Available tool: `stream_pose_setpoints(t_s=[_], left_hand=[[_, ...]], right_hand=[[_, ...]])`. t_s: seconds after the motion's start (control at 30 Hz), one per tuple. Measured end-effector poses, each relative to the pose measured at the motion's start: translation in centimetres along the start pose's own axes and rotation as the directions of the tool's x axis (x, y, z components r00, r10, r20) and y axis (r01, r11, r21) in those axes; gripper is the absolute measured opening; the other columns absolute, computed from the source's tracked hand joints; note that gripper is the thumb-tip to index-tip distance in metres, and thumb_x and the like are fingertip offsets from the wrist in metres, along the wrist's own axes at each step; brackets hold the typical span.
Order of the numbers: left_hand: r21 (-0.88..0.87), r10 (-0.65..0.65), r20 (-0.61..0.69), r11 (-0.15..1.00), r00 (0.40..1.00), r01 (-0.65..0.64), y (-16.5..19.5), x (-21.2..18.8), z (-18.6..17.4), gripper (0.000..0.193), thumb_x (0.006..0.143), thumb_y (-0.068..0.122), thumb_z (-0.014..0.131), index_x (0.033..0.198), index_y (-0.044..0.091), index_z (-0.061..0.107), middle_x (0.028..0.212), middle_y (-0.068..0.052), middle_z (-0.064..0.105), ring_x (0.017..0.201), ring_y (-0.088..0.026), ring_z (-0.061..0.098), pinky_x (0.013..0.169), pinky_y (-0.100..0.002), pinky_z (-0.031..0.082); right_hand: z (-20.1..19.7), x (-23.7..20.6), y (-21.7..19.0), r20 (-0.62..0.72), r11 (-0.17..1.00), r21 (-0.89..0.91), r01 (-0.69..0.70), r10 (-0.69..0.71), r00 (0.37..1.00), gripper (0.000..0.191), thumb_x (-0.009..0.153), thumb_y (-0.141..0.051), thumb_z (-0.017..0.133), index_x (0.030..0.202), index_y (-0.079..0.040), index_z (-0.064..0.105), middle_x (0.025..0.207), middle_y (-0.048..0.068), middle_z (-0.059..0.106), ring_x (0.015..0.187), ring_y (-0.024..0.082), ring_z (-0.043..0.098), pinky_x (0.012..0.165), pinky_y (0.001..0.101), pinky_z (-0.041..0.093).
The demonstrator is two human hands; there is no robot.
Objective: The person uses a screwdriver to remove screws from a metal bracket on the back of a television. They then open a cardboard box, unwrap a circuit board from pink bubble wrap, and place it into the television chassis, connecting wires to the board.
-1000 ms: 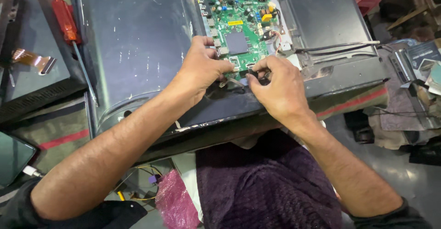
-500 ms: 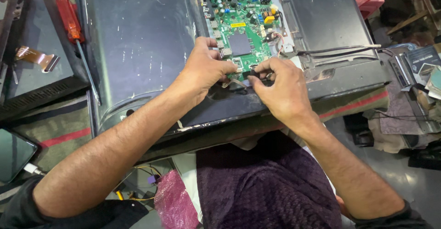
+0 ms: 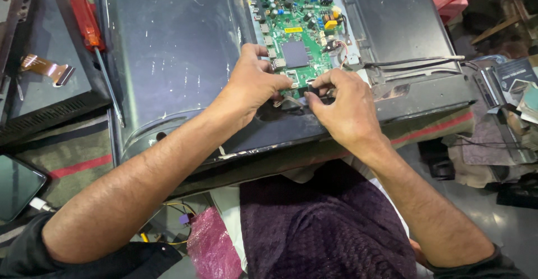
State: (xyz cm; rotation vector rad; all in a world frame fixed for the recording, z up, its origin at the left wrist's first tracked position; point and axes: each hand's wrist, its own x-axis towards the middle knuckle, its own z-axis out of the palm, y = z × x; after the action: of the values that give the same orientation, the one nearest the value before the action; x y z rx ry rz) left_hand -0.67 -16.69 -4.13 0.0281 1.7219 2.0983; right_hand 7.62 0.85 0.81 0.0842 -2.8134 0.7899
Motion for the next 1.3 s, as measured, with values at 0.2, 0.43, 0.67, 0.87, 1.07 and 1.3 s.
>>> stream_pose_setpoints(t_s=[0.2,0.43,0.67,0.87,1.07,1.3], left_hand=[[-0.009,0.024,0.020,1.000,1.000,-0.024,-0.1,0.0,-0.2,0.071,0.073,-0.006,0.077,0.130,0.001,0.034,0.098,-0.015,0.068,0.076,-0.018,0.066,0.055,-0.029,0.053],[-0.014,0.019,0.009,1.000,1.000,-0.018,-0.2,0.0,-0.1,0.071,0.076,-0.007,0.073,0.135,0.000,0.034,0.101,-0.016,0.068,0.077,-0.018,0.067,0.054,-0.029,0.052],[0.064,-0.009,-0.006,0.998,1.000,0.009,-0.1,0.1,-0.1,0.071,0.076,-0.012,0.065,0.139,-0.001,0.033,0.103,-0.016,0.067,0.073,-0.020,0.066,0.049,-0.032,0.052],[0.047,-0.039,0.011,0.998,0.999,0.038,-0.4,0.4,-0.4,0.069,0.078,-0.014,0.064,0.138,-0.001,0.034,0.104,-0.020,0.065,0.075,-0.023,0.066,0.054,-0.033,0.056],[-0.013,-0.050,0.032,0.999,0.998,0.050,-0.4,0.6,-0.6,0.062,0.082,-0.013,0.061,0.137,0.001,0.036,0.104,-0.014,0.069,0.080,-0.021,0.069,0.056,-0.033,0.058],[-0.060,-0.060,0.038,0.996,0.997,0.063,-0.4,0.6,-0.7,0.053,0.084,-0.014,0.058,0.132,0.000,0.045,0.106,-0.012,0.071,0.081,-0.020,0.070,0.059,-0.033,0.059]], right_hand=[[0.1,0.0,-0.2,-0.015,0.999,-0.019,0.044,-0.045,0.999,0.019,0.081,-0.012,0.083,0.094,-0.002,0.072,0.088,0.011,0.072,0.087,0.027,0.067,0.078,0.0401,0.052],[-0.1,0.2,0.3,0.036,0.998,0.068,0.004,-0.007,0.999,0.026,0.082,-0.014,0.084,0.100,-0.001,0.070,0.090,0.011,0.072,0.082,0.019,0.070,0.074,0.0326,0.055],[-1.0,1.9,2.4,0.215,0.968,0.189,-0.163,0.121,0.969,0.024,0.086,-0.012,0.079,0.105,-0.002,0.070,0.089,0.004,0.076,0.078,0.009,0.068,0.072,0.0256,0.056],[-2.7,3.4,4.3,0.378,0.942,0.148,-0.301,0.228,0.897,0.019,0.089,-0.012,0.075,0.104,-0.001,0.074,0.083,0.005,0.074,0.072,0.010,0.065,0.065,0.0255,0.054],[-3.6,5.0,4.1,0.612,0.781,0.202,-0.591,0.371,0.699,0.016,0.091,-0.012,0.071,0.097,0.002,0.076,0.078,0.010,0.074,0.054,0.011,0.053,0.044,0.0239,0.038],[-3.0,5.4,3.7,0.719,0.575,0.256,-0.777,0.424,0.550,0.012,0.091,-0.010,0.068,0.094,0.001,0.072,0.081,0.009,0.073,0.051,0.010,0.059,0.038,0.0210,0.038]])
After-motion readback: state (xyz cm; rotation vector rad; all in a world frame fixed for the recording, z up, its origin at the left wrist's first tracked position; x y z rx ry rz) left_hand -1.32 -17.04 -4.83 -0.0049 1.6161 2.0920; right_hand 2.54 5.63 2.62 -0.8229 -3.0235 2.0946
